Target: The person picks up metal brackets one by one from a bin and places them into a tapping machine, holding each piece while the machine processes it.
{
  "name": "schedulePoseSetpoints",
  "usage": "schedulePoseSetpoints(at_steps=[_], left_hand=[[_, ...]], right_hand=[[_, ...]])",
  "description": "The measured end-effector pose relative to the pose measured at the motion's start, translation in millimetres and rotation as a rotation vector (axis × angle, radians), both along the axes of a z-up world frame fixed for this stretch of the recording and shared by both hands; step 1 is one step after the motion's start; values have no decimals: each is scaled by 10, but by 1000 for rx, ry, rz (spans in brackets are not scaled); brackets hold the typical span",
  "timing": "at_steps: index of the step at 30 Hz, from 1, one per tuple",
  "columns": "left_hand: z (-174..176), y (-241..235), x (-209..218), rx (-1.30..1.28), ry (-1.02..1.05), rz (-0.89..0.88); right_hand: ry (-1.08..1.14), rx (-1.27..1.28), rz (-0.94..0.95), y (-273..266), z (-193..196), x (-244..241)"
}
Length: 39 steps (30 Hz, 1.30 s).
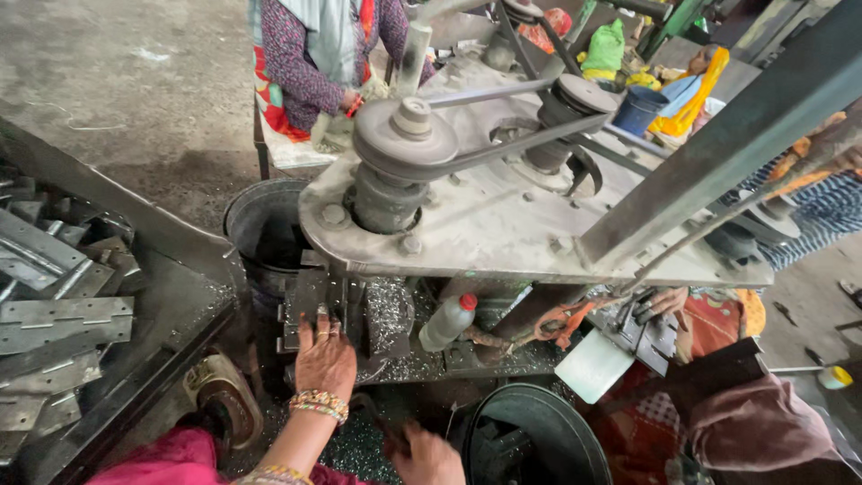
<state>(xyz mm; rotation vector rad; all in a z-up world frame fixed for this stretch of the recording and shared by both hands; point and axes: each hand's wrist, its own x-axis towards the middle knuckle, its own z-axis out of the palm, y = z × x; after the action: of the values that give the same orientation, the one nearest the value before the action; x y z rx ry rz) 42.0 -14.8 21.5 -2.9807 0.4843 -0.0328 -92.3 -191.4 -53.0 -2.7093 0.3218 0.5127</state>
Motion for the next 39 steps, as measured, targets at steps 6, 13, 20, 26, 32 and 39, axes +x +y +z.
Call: schedulePoseSetpoints(at_steps=[6,13,20,26,32,39], left_hand=[[-109,123,7,-37,-52,-20],[43,113,-57,15,-36,-60],[-115,128,-5,-129,-154,7],[-187,293,48,-230,-146,-82],[15,138,7,37,4,-115],[27,162,59,-101,-96,-82]], right_hand=[[46,35,-42,-68,-386,35],[-121,-40,82,148,525,201],[-17,1,39,-178,-616,-36],[-251,-71,-7,87,-243,-109],[-73,-15,77,137,577,184],[32,45,-9,-239,-765,25]])
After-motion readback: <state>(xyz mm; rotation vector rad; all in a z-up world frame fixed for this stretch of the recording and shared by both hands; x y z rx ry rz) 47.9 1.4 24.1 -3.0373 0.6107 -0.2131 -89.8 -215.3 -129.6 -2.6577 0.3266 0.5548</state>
